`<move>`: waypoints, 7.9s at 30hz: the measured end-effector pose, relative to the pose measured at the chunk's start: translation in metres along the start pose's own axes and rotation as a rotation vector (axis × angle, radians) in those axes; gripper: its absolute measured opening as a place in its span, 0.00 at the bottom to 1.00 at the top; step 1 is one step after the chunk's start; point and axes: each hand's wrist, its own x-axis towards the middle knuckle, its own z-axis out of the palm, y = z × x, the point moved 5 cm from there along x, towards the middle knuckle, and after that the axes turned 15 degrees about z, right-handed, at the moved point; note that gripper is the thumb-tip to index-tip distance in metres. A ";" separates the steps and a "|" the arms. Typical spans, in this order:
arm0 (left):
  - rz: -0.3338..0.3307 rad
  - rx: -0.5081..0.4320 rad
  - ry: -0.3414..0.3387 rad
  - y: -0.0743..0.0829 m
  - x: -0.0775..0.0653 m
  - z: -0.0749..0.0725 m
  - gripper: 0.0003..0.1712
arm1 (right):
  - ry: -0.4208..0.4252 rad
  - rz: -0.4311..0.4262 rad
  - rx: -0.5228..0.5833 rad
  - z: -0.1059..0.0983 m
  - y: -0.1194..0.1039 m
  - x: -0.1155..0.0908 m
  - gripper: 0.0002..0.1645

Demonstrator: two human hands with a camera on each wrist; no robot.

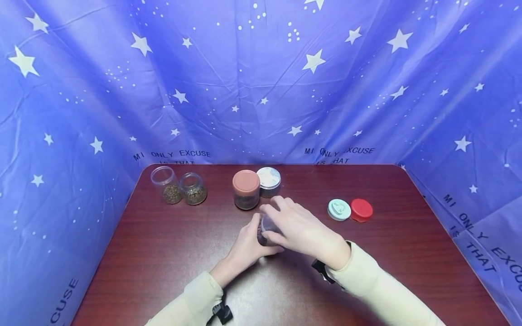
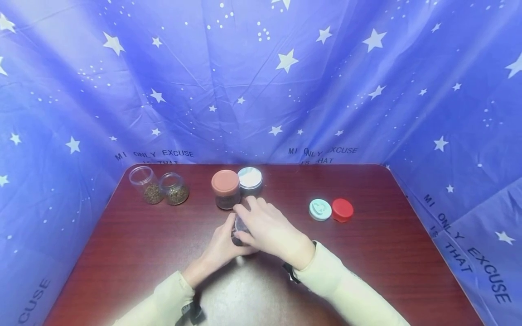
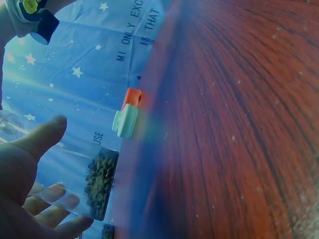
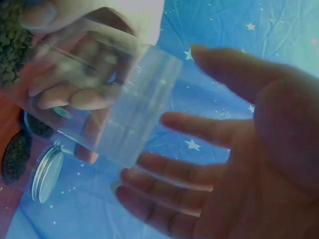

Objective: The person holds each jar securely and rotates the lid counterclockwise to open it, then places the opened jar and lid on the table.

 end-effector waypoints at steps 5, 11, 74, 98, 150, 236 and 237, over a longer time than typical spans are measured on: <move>0.013 0.005 0.022 0.001 -0.001 0.001 0.41 | 0.035 0.137 -0.038 0.007 0.002 -0.002 0.26; -0.012 -0.023 0.021 0.000 -0.002 0.002 0.42 | 0.031 0.189 -0.023 0.013 0.002 -0.001 0.30; -0.024 -0.024 0.019 0.000 -0.002 0.000 0.41 | -0.068 0.169 -0.056 0.008 -0.004 0.001 0.26; 0.025 -0.026 0.018 0.001 -0.003 0.000 0.41 | -0.100 -0.177 -0.035 0.001 -0.005 -0.006 0.24; 0.034 -0.015 0.007 0.003 -0.004 0.002 0.40 | -0.104 -0.093 0.015 -0.003 -0.006 -0.009 0.19; 0.027 -0.047 0.061 -0.005 -0.011 -0.006 0.42 | -0.246 0.643 0.000 0.067 0.237 -0.105 0.30; 0.027 -0.051 0.061 -0.005 -0.011 -0.006 0.42 | -0.249 0.641 0.000 0.067 0.236 -0.104 0.30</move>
